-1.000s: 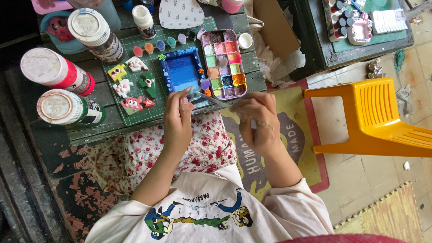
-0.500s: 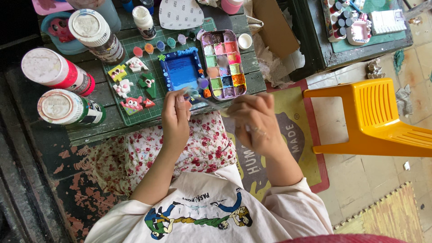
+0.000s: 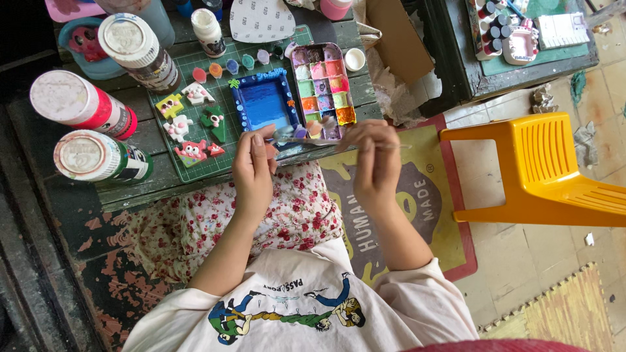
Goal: The person sits at a low craft table and paints small figurines with a paintbrush. They dip the brush into a watercolor palette, apply paint to a blue picture-frame-like object, then hold a small white figurine in one hand and paint it green, reloading the brush from the palette as they work.
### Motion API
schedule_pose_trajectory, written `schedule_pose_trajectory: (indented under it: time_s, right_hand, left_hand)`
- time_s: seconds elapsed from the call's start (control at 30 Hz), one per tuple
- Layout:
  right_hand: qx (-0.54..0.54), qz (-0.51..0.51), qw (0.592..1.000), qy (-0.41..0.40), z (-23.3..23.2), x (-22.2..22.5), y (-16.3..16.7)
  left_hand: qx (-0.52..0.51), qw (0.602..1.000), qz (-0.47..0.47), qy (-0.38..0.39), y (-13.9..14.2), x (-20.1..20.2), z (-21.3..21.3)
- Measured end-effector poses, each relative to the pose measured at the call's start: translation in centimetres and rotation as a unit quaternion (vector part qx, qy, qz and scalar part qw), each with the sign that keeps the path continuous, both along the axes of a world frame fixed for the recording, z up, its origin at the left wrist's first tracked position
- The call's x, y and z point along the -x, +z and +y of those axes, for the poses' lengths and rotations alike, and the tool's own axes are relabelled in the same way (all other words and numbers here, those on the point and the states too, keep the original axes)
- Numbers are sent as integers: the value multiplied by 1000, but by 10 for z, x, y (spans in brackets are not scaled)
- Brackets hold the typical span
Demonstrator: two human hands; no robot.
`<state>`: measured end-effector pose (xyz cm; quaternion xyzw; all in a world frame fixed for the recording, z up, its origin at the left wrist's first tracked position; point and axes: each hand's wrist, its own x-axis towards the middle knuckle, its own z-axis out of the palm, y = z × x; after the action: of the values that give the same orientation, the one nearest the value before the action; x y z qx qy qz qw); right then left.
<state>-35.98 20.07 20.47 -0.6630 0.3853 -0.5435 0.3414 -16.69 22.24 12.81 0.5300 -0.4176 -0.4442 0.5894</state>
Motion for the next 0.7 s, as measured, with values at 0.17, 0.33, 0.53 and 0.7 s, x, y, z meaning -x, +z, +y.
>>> schedule_pose_trajectory:
  time_s: [0.17, 0.33, 0.53, 0.7]
  right_hand:
    - [188, 166, 964, -90, 8, 0, -3]
    - [280, 306, 910, -4, 26, 6, 10]
    - [85, -12, 995, -49, 8, -3, -18]
    - [6, -186, 979, -88, 8, 9, -50]
  left_hand:
    - [-7, 992, 125, -1, -9, -2, -8]
    - [21, 999, 43, 4, -7, 6, -2]
    - [5, 999, 47, 3, -9, 5, -1]
    - [2, 996, 88, 21, -16, -7, -8]
